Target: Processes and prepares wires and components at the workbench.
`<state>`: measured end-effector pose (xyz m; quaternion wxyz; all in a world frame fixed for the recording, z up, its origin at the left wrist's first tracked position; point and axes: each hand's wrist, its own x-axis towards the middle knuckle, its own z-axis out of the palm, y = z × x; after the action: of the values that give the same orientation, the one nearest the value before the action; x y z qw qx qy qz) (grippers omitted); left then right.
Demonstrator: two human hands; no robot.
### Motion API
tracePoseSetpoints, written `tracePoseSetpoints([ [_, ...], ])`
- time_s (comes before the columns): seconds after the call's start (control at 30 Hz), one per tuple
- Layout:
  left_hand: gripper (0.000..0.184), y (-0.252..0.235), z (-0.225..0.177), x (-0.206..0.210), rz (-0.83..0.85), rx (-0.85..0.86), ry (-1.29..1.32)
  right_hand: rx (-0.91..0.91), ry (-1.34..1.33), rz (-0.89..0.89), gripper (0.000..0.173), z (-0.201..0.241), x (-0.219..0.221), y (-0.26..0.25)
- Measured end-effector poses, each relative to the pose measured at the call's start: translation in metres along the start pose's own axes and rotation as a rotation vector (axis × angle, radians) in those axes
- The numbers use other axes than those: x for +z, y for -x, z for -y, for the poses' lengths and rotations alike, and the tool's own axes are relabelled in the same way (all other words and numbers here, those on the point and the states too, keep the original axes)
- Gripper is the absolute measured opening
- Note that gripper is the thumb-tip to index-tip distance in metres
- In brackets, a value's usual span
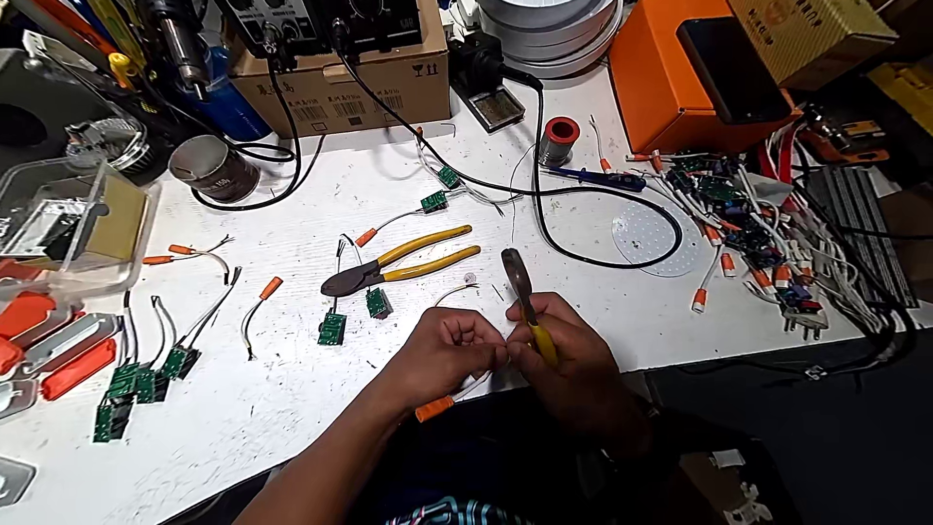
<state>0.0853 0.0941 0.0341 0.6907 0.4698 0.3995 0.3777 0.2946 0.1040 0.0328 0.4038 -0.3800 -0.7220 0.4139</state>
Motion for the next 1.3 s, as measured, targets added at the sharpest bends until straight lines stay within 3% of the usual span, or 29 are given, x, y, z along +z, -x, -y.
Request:
tracePoseSetpoints([
  [0.33, 0.004, -0.001, 0.004, -0.001, -0.021, 0.041, 0.111, 0.097, -0.191, -0.040, 0.015, -0.002, 0.003, -0.001],
  [1.13, 0.005, 0.000, 0.005, 0.004, -0.110, 0.082, 0.161, 0.142, -0.294, -0.100, 0.011, -0.001, 0.009, -0.008],
  [1.23, 0.004, 0.000, 0.003, 0.004, -0.092, 0.041, 0.099, 0.135, -0.186, -0.088, 0.010, 0.000, 0.008, -0.007],
  [1.3, 0.002, -0.001, 0.000, 0.005, -0.068, 0.000, 0.028, 0.023, 0.028, -0.072, 0.012, -0.002, 0.008, -0.005],
])
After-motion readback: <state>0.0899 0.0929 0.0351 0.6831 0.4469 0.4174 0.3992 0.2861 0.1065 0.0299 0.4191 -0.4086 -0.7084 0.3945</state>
